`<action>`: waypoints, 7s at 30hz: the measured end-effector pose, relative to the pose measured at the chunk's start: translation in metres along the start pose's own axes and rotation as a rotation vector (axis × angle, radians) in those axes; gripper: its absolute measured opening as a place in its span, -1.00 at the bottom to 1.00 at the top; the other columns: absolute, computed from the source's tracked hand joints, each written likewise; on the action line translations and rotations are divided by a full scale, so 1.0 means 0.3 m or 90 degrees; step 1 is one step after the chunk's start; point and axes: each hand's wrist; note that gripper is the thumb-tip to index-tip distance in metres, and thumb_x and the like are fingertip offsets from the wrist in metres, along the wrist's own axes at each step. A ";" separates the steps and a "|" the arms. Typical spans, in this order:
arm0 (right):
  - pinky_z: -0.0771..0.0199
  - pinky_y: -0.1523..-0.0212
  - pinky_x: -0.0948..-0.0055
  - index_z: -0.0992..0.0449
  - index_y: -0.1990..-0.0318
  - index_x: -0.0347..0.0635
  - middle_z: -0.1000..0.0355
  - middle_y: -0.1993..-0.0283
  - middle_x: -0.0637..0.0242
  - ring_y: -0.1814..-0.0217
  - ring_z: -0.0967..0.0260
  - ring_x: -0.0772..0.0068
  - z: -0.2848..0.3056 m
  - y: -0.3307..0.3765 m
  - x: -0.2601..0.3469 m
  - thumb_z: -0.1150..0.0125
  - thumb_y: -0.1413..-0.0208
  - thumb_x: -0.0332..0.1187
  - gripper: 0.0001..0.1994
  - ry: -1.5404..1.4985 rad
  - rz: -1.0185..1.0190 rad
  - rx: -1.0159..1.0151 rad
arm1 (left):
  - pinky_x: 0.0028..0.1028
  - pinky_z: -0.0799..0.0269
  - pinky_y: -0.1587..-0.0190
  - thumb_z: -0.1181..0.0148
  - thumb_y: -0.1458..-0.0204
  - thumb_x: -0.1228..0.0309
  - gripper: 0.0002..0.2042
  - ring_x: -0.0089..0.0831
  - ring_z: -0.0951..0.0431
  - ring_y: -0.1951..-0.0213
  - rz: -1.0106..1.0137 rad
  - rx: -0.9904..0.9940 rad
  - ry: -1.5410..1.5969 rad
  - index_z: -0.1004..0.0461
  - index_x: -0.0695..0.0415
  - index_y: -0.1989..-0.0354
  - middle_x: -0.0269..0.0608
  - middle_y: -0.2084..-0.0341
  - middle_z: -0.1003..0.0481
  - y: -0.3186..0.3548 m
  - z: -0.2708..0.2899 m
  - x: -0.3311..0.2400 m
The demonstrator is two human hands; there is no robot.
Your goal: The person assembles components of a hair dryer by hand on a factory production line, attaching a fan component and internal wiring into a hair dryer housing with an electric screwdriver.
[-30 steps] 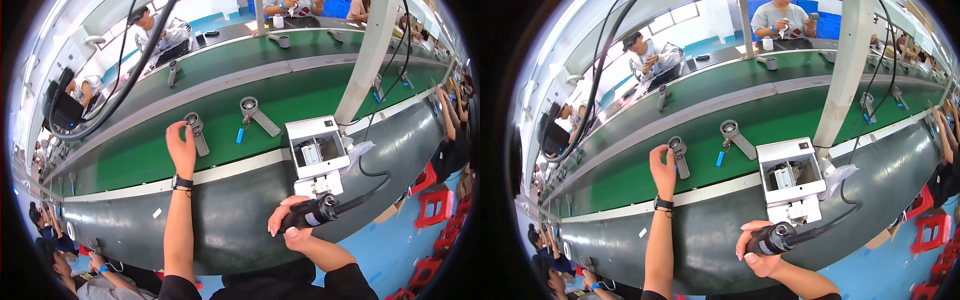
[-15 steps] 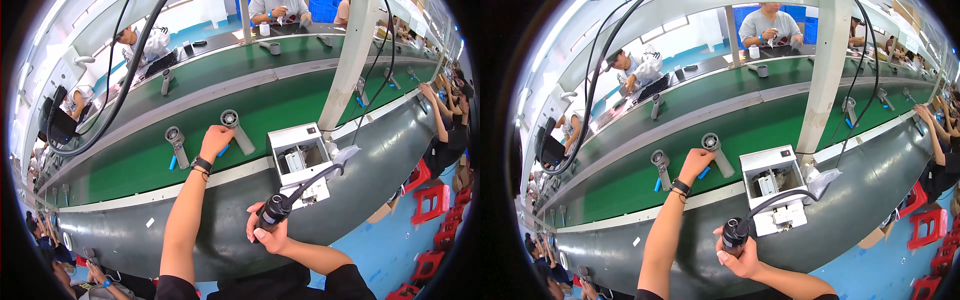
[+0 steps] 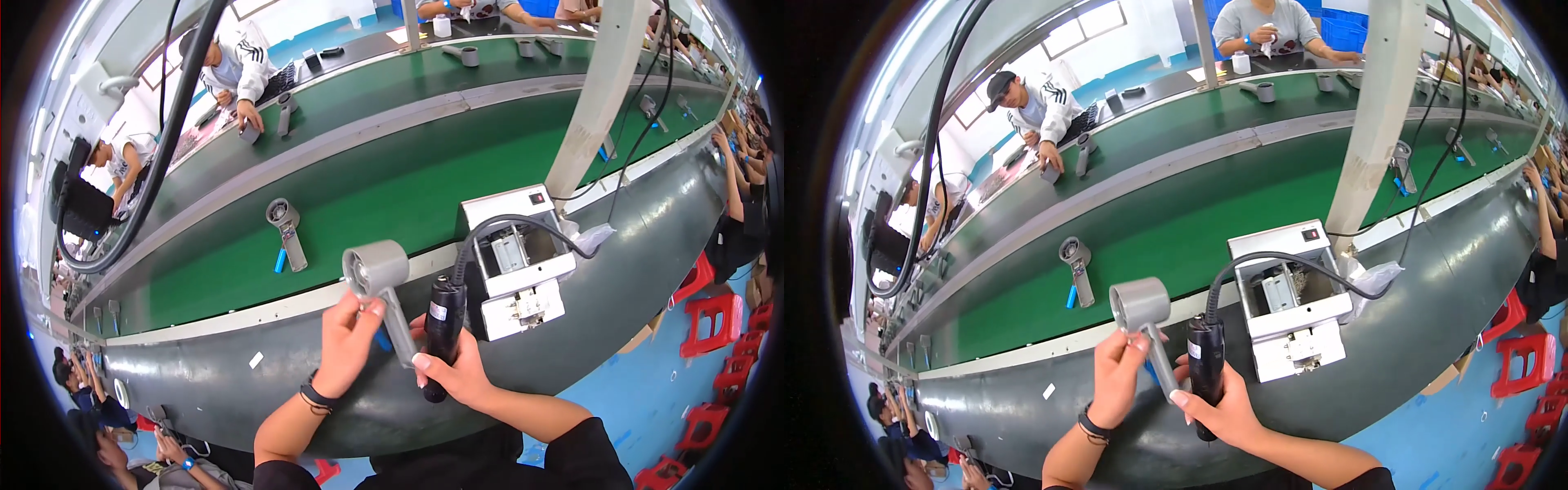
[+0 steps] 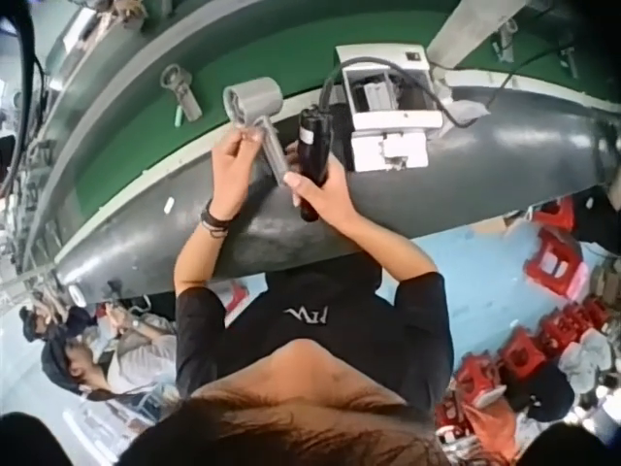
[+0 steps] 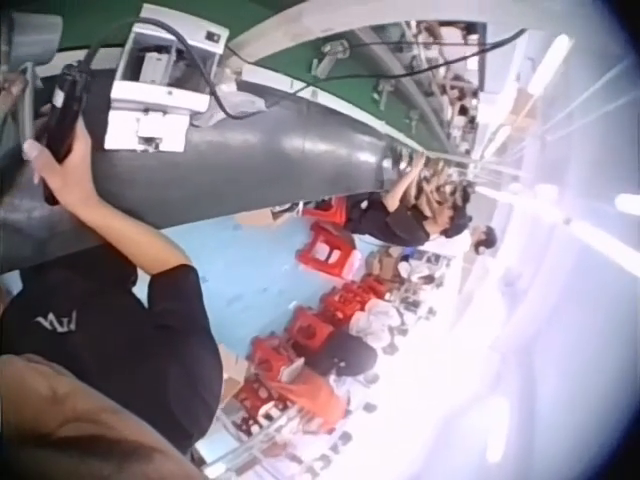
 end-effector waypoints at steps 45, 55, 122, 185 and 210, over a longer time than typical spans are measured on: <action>-0.44 0.43 0.54 -0.22 -0.23 -0.45 -0.52 0.21 0.04 0.51 -0.38 0.59 -0.006 -0.003 -0.010 -0.17 -0.17 -0.46 -0.49 0.044 -0.044 0.044 | -0.44 -0.49 0.09 -0.12 -0.24 0.51 -0.85 -0.48 -0.57 0.22 0.147 0.142 0.400 -0.50 0.27 0.08 -0.18 0.24 -0.58 0.040 0.069 0.005; -0.44 0.44 0.55 -0.24 -0.22 -0.45 -0.52 0.17 0.08 0.50 -0.37 0.61 -0.015 0.006 -0.009 -0.18 -0.16 -0.47 -0.51 0.057 -0.050 0.051 | -0.47 -0.49 0.13 -0.14 -0.24 0.49 -0.90 -0.51 -0.57 0.25 0.119 0.130 0.341 -0.49 0.25 0.16 -0.21 0.27 -0.58 0.038 0.072 -0.008; -0.27 0.75 0.48 -0.17 -0.02 -0.34 -0.21 0.62 0.30 0.75 -0.16 0.49 0.248 -0.056 0.384 0.03 -0.21 0.28 -0.29 0.197 0.354 0.060 | -0.58 -0.45 0.38 -0.14 -0.23 0.40 -0.82 -0.67 -0.49 0.45 0.192 0.297 0.024 -0.50 0.31 0.23 -0.34 0.47 -0.53 0.082 -0.069 0.115; -0.47 0.52 0.40 -0.05 -0.17 -0.19 -0.29 0.49 0.30 0.61 -0.30 0.41 -0.030 -0.016 0.026 -0.08 -0.16 0.26 -0.26 0.172 0.513 -0.003 | -0.42 -0.35 0.48 -0.19 -0.15 0.38 -0.83 -0.46 -0.47 0.60 0.023 0.268 -0.098 -0.49 0.26 0.33 -0.21 0.61 -0.55 0.107 -0.035 0.108; -0.45 0.58 0.37 -0.09 -0.09 -0.14 -0.34 0.52 0.26 0.64 -0.32 0.36 0.017 -0.003 0.046 -0.01 -0.19 0.28 -0.33 0.164 0.594 0.032 | -0.49 -0.43 0.44 -0.17 -0.19 0.40 -0.84 -0.58 -0.52 0.51 0.081 0.275 0.005 -0.51 0.27 0.29 -0.26 0.55 -0.57 0.102 -0.034 0.134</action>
Point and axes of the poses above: each hand's wrist, its own y-axis away from the middle knuckle, its own z-axis out of the back of the hand, x = y × z
